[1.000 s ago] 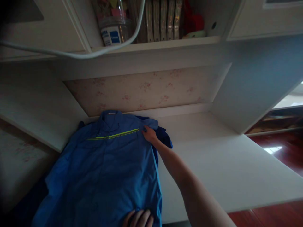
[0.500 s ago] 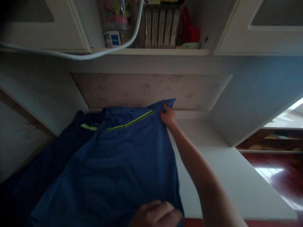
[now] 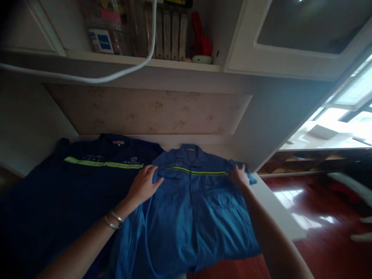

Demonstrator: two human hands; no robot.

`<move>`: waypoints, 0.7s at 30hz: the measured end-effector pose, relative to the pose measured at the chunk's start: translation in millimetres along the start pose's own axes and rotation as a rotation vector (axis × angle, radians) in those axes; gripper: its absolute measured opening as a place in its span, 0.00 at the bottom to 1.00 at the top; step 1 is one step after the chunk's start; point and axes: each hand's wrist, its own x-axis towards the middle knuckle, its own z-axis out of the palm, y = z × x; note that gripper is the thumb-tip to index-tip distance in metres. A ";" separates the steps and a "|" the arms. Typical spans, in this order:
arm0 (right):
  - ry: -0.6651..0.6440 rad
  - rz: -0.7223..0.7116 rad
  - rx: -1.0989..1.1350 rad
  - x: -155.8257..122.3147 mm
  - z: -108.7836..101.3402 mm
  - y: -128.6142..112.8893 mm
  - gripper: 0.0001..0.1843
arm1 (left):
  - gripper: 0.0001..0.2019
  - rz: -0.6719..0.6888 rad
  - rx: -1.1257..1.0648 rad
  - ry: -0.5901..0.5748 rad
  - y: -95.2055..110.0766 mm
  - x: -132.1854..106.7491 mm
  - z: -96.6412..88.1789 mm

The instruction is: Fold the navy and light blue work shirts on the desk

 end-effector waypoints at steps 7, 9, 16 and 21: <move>-0.175 -0.410 0.102 1.0 37.6 -120.5 0.28 | 0.15 -0.241 -0.051 -0.074 -63.9 63.9 41.2; -0.221 -0.413 0.084 -2.3 54.0 -143.9 0.29 | 0.08 -0.301 -0.131 -0.118 -78.8 70.9 38.3; -0.280 -0.435 0.044 -4.9 97.3 -166.1 0.32 | 0.18 -0.570 -0.477 -0.047 -124.6 67.8 5.5; -0.243 -0.450 0.070 -5.4 96.8 -163.5 0.32 | 0.27 -0.636 -0.455 0.139 -117.3 78.0 16.1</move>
